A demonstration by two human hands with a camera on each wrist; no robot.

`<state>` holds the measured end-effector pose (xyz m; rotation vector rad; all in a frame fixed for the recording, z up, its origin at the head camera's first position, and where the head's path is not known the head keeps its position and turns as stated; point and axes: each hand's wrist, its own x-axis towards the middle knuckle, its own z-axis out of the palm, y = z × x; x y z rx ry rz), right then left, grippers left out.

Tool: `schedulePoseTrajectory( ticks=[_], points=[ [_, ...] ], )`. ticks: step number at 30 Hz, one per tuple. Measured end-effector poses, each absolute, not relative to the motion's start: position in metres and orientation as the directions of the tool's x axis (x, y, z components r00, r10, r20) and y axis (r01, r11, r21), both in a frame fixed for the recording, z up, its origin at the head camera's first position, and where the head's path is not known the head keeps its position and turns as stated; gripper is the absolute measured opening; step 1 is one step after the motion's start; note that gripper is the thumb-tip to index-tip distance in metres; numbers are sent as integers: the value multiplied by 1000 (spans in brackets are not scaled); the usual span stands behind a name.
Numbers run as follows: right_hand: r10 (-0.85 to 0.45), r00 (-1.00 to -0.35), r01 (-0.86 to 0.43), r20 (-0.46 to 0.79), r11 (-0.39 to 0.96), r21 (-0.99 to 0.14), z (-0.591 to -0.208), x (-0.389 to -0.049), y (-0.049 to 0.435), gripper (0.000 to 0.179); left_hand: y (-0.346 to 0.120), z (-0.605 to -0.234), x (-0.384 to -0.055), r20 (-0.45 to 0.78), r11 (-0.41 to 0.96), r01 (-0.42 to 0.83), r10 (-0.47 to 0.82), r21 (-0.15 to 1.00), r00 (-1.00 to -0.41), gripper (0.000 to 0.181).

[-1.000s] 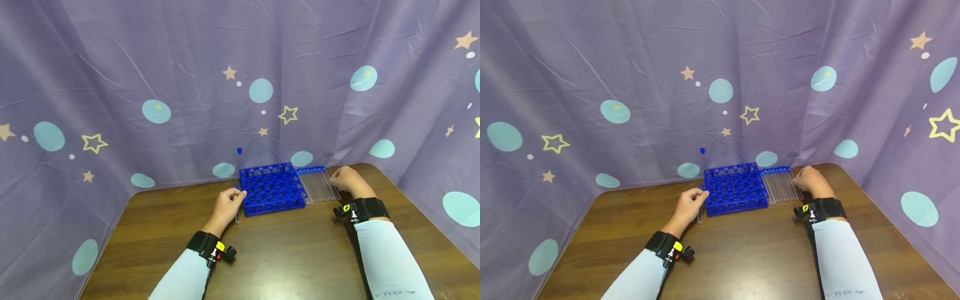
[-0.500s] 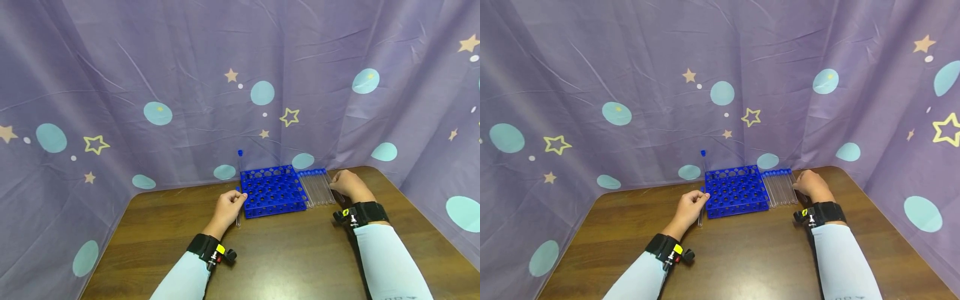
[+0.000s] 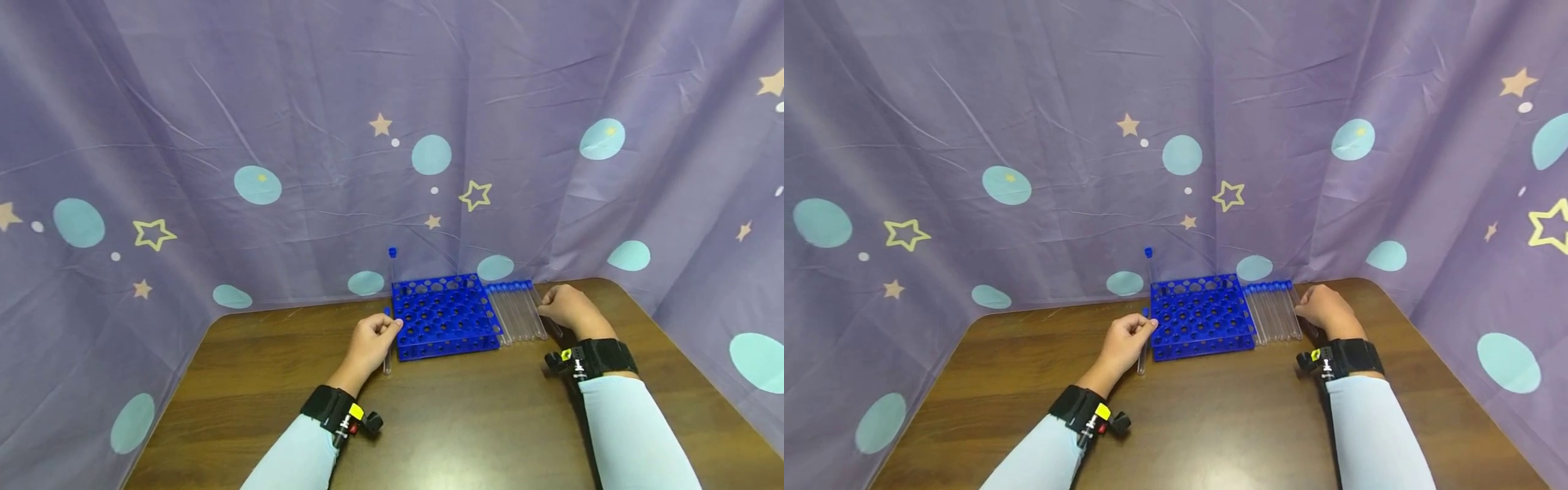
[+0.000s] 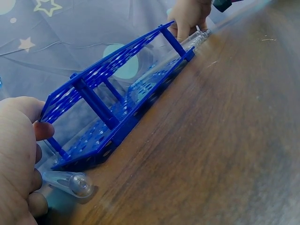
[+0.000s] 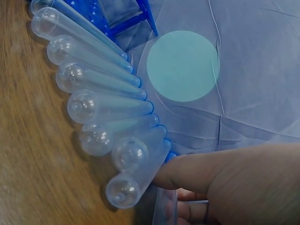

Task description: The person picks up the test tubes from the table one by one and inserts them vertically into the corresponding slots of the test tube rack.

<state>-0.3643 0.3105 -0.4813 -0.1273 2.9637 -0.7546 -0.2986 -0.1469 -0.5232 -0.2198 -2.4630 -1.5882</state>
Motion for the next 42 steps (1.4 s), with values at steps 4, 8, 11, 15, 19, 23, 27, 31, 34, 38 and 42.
schedulePoseTrajectory(
  ticks=[4,8,11,15,19,23,27,31,34,38,42],
  points=[
    [-95,-995,-61,-43,868,-493,-488,-368,318,25,-146,-522,-300,251,417,239,27,877,-968,30],
    [-88,-995,-56,-39,857,-512,-490,-369,319,26,-145,-524,-300,250,408,238,25,882,-968,28],
    [-86,-995,-50,-45,849,-527,-486,-368,317,27,-144,-526,-301,256,399,241,17,884,-966,26],
    [-78,-996,-49,-35,858,-511,-486,-366,318,28,-144,-527,-300,258,399,249,32,883,-966,27],
    [-70,-996,-36,-49,862,-506,-486,-365,317,27,-145,-528,-300,271,400,263,37,878,-962,28],
    [-65,-996,-27,-56,861,-509,-485,-363,314,26,-147,-526,-300,286,400,274,30,875,-958,29],
    [-62,-997,-28,-52,866,-500,-484,-364,314,26,-146,-525,-302,281,388,269,28,881,-959,29],
    [-44,-998,-15,-46,864,-503,-486,-366,315,25,-146,-525,-304,284,369,277,37,887,-958,28],
    [-49,-998,-18,-49,863,-505,-487,-366,315,25,-145,-525,-305,287,362,282,41,889,-957,28],
    [-58,-997,-28,-45,863,-505,-485,-364,314,25,-145,-526,-303,279,367,271,31,890,-960,29],
    [-62,-998,-37,-33,866,-498,-483,-366,312,24,-147,-525,-302,278,357,269,26,895,-960,29]
  ],
)
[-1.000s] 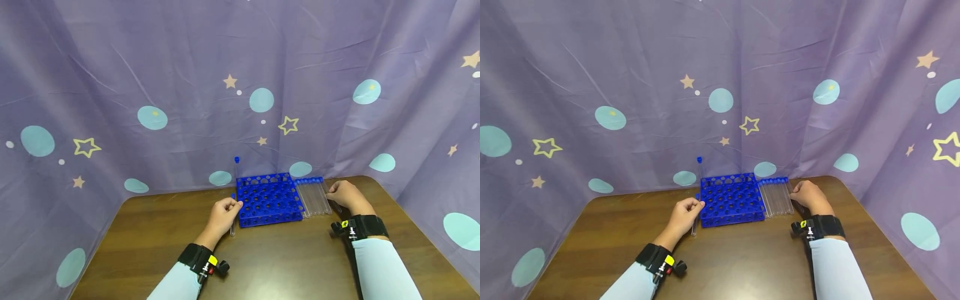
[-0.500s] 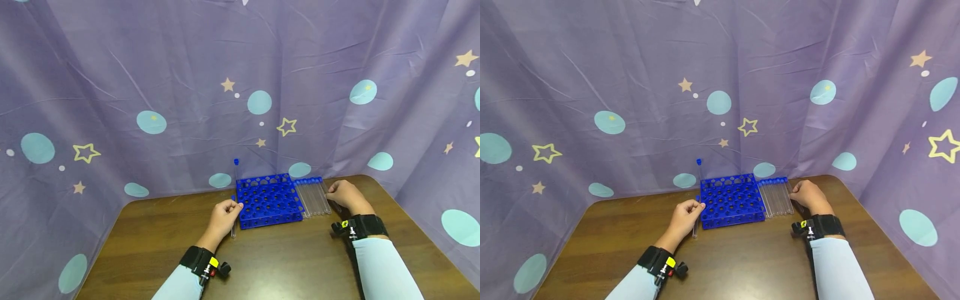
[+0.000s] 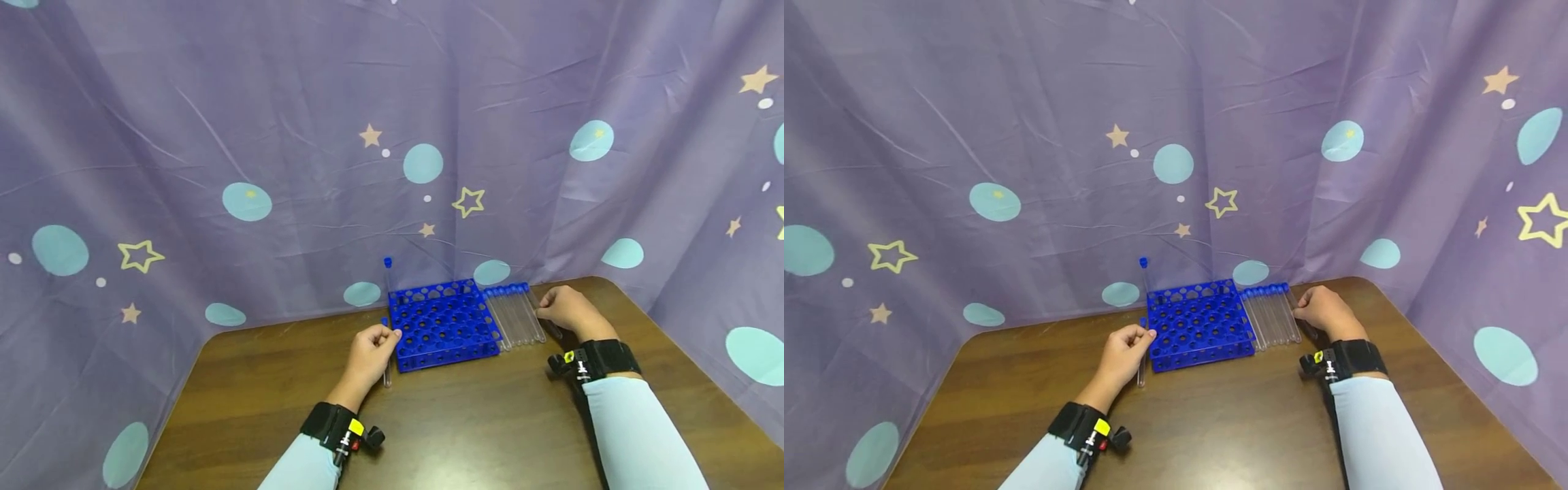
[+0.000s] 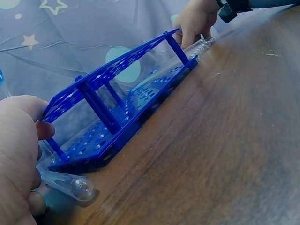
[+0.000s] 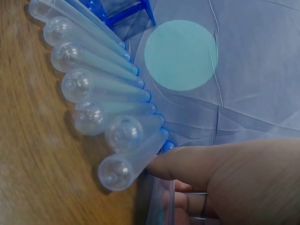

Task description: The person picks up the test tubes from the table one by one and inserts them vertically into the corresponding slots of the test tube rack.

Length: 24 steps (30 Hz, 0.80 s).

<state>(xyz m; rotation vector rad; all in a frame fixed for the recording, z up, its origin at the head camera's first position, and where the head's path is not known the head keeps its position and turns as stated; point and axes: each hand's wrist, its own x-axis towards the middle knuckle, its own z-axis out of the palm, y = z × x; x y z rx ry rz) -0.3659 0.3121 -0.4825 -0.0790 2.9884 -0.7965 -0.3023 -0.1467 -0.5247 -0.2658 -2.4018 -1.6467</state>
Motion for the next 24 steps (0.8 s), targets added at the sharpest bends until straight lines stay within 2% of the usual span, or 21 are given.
schedulePoseTrajectory(
  ticks=[9,24],
  points=[
    [-76,-996,-47,-41,877,-478,-472,-369,311,25,-146,-515,-307,278,372,267,27,889,-960,30],
    [-79,-996,-47,-50,882,-469,-479,-365,311,24,-146,-525,-301,264,380,246,5,892,-964,31]
  ],
)
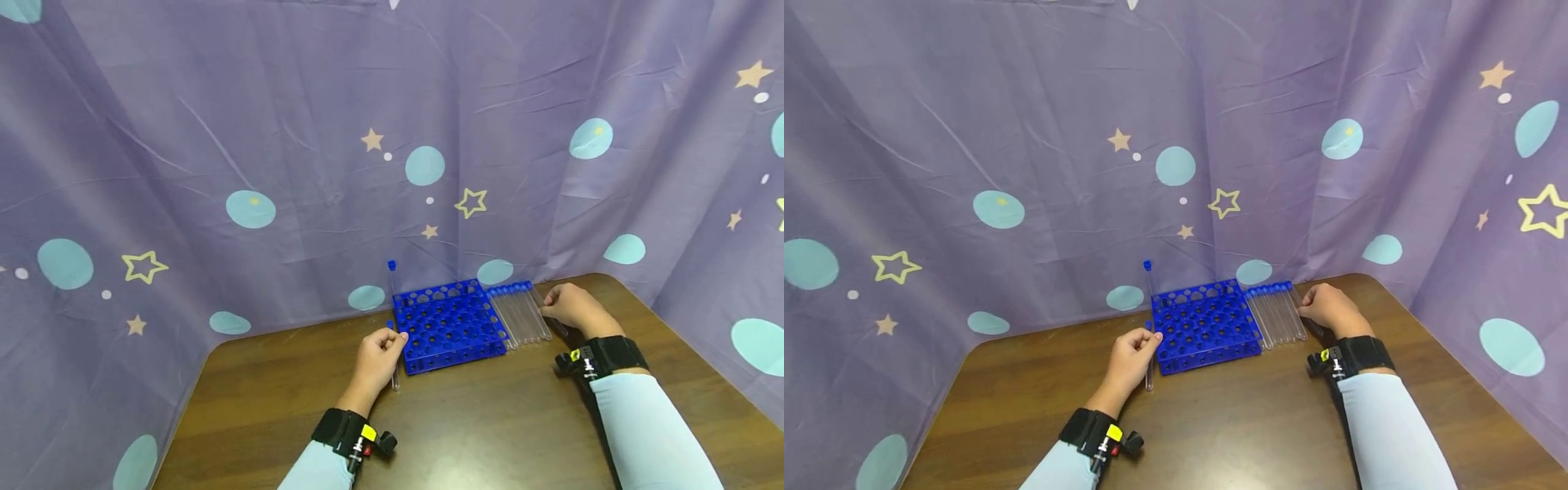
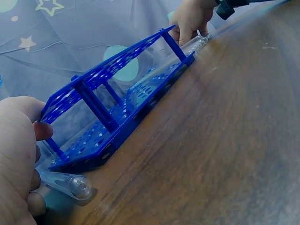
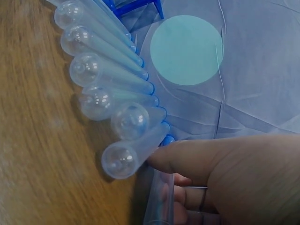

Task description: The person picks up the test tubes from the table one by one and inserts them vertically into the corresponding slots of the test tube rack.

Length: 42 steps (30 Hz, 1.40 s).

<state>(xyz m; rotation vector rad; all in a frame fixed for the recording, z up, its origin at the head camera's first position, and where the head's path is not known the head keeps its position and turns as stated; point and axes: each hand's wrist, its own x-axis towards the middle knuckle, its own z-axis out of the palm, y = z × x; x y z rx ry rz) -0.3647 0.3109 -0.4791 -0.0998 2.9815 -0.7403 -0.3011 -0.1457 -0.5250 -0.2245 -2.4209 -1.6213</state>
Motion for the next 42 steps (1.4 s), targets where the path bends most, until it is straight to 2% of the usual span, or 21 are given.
schedulePoseTrajectory(
  ticks=[11,22,34,42],
  points=[
    [-108,-994,-78,-36,878,-472,-469,-363,317,21,-146,-525,-300,274,389,256,10,885,-962,27],
    [-204,-979,-176,-7,861,-477,-446,-354,325,16,-147,-523,-300,284,376,270,20,886,-959,28],
    [-268,-963,-201,8,700,-685,-422,-348,323,24,-146,-525,-300,281,375,265,13,888,-960,28],
    [-206,-973,-209,100,620,-756,-412,-347,305,25,-146,-526,-301,294,373,277,12,885,-956,29]
  ],
)
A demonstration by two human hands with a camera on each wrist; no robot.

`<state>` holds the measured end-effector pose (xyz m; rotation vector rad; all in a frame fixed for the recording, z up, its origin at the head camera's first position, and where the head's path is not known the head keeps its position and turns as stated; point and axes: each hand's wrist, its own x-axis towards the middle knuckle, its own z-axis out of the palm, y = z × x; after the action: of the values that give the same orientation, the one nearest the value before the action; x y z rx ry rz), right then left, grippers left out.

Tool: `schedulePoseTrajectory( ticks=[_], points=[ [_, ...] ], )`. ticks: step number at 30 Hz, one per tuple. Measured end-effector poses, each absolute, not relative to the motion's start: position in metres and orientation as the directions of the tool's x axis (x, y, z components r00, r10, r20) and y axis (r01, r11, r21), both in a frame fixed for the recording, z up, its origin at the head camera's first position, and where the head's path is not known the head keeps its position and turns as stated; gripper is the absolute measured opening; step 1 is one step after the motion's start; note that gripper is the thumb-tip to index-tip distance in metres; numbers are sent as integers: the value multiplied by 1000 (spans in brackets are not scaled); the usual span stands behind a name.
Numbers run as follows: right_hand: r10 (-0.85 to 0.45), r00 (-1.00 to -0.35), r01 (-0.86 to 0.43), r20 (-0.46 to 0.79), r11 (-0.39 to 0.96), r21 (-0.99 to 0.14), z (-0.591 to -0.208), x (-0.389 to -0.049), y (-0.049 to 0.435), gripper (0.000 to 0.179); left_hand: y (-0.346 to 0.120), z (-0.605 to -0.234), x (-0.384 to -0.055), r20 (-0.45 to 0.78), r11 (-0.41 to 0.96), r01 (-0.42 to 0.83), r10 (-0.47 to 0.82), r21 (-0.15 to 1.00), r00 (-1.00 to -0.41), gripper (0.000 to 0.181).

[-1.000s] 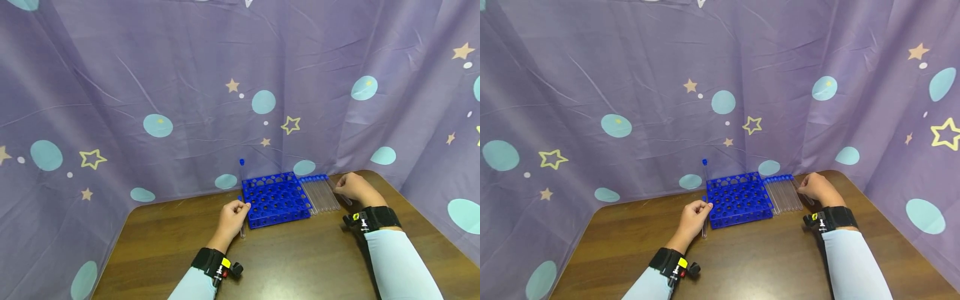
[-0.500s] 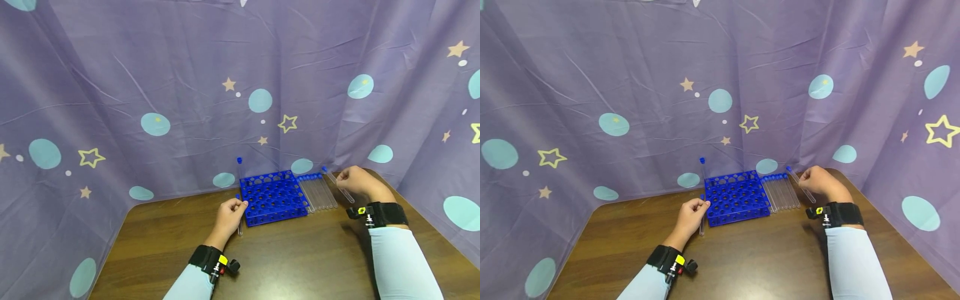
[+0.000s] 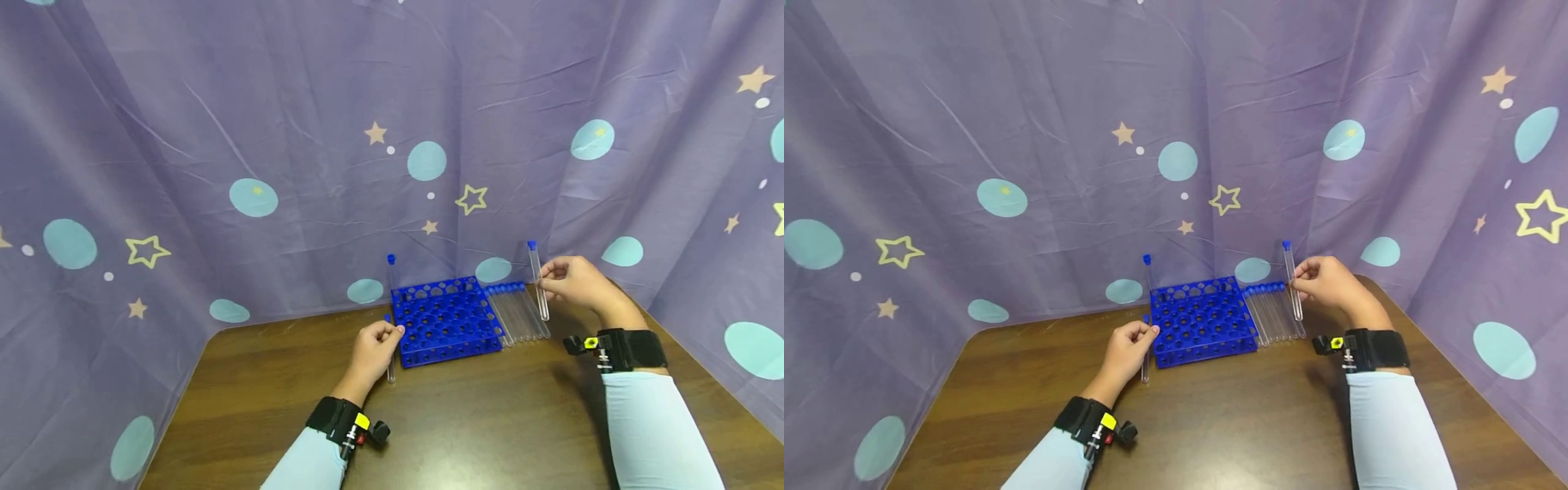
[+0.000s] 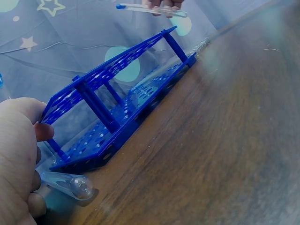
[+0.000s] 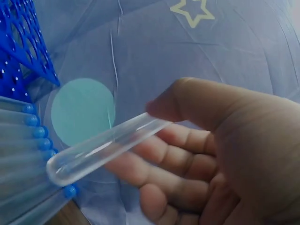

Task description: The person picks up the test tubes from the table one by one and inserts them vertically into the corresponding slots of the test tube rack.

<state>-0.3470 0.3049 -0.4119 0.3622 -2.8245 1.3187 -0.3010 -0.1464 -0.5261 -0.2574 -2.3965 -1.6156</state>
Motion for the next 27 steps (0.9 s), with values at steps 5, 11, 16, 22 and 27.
schedulePoseTrajectory(
  ticks=[5,11,16,22,27],
  points=[
    [-160,-976,-216,148,631,-745,-410,-348,300,30,-145,-522,-302,287,379,273,19,884,-958,30],
    [-125,-969,-245,213,605,-758,-410,-349,291,30,-145,-523,-299,267,384,252,15,888,-963,29],
    [-91,-952,-291,291,550,-782,-405,-347,283,27,-143,-524,-300,281,383,269,27,884,-959,30],
    [-72,-934,-340,349,477,-811,-400,-349,261,27,-146,-525,-297,265,387,250,16,888,-964,29],
    [-45,-921,-364,387,454,-813,-395,-348,242,27,-146,-523,-297,259,411,242,15,879,-966,28]
  ],
)
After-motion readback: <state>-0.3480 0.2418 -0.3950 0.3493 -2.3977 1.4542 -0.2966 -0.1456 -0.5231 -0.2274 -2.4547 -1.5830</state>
